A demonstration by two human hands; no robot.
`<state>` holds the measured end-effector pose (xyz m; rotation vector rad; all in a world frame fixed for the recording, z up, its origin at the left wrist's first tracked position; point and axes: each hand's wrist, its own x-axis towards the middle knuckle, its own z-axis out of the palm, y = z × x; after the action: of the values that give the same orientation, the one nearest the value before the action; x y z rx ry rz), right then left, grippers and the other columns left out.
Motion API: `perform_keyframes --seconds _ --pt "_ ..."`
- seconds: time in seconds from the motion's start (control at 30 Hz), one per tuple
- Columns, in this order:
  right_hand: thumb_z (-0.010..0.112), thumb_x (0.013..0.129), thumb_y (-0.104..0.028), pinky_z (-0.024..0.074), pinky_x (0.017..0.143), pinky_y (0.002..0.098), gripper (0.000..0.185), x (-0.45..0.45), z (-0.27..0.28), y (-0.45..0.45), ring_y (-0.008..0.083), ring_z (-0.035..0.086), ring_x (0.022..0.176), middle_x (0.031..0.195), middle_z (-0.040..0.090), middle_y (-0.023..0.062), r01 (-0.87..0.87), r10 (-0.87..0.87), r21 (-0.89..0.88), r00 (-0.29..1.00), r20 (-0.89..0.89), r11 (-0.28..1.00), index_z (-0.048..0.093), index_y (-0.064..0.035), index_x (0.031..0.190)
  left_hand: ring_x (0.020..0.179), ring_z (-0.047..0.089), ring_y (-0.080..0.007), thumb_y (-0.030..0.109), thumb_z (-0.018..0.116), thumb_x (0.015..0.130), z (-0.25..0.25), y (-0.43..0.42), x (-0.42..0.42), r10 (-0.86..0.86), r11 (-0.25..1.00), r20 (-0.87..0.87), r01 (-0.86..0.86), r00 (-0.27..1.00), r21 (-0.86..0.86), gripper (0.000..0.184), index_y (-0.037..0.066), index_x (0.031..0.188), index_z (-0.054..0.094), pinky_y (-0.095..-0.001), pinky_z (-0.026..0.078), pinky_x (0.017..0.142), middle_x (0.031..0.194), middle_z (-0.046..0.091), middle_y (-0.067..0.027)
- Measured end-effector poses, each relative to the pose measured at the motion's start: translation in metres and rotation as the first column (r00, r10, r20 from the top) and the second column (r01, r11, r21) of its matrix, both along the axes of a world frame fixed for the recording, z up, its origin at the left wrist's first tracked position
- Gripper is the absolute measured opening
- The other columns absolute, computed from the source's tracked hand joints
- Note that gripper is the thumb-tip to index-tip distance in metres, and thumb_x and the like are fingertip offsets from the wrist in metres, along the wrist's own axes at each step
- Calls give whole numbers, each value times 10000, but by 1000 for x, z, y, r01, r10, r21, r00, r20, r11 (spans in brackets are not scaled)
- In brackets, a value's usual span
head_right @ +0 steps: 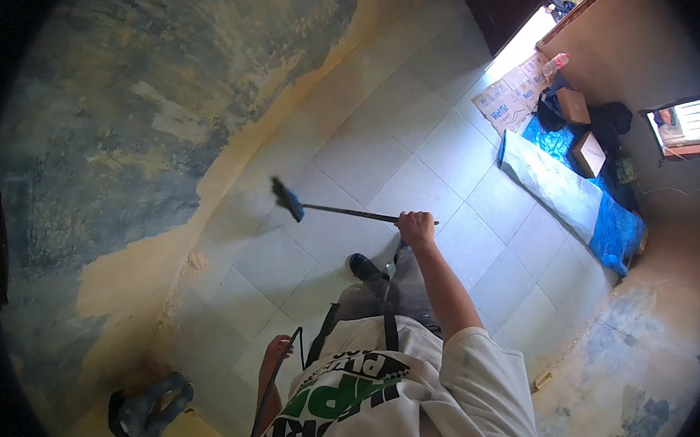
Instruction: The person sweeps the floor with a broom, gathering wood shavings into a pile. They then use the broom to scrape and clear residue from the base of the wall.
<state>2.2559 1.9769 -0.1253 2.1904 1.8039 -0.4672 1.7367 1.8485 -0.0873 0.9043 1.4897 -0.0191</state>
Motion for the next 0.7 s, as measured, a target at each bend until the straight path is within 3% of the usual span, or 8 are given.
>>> perform_keyframes --seconds 0.2,0.27,0.37,0.47,0.57,0.67,0.7 --pt "475 864 -438 472 542 386 355 82 33 -55 241 643 630 674 643 63 17 -7 -60 984 176 998 618 -114 834 696 590 -127 163 470 883 -8 20 1 29 999 -9 -28 1000 39 176 93 1020 554 -269 480 609 796 608 -60" --pt "470 866 -434 484 554 372 364 128 50 -77 234 650 660 700 653 71 110 -74 -141 967 244 984 634 -116 795 697 590 -126 166 473 883 -23 18 0 65 998 -3 -64 998 5 172 95 1017 555 -268 479 605 794 608 -59" --pt "460 863 -460 484 577 372 421 195 85 -95 245 653 713 749 668 72 319 -243 -142 886 394 937 679 -113 769 692 591 -126 176 482 886 -34 19 7 77 996 18 -77 997 -39 161 100 1006 557 -268 477 597 786 606 -55" --pt "455 872 -454 504 609 364 422 257 109 -96 236 656 730 775 671 74 410 -290 -114 790 540 905 685 -109 792 678 588 -125 181 487 888 -32 25 21 73 994 -3 -73 997 -77 153 102 999 558 -265 474 591 778 603 -49" --pt "475 871 -429 505 600 343 379 317 96 -80 207 659 720 788 674 56 470 -306 -148 751 585 870 686 -122 801 670 584 -122 187 484 892 -28 37 40 73 992 -37 -77 997 -96 156 102 1000 559 -264 473 589 773 603 -46" --pt "481 872 -410 502 591 338 352 350 44 -42 200 658 710 775 673 45 438 -261 -172 759 596 882 686 -133 803 673 583 -117 195 483 893 -25 49 63 132 984 -52 -137 990 -115 158 105 999 558 -254 468 589 769 602 -43" --pt "525 810 -209 515 571 322 178 346 28 -24 170 665 746 789 679 21 360 -191 -183 785 589 915 699 -187 780 675 581 -116 197 481 892 -13 59 80 153 977 -38 -157 988 -143 163 105 1003 557 -252 465 591 767 601 -42"
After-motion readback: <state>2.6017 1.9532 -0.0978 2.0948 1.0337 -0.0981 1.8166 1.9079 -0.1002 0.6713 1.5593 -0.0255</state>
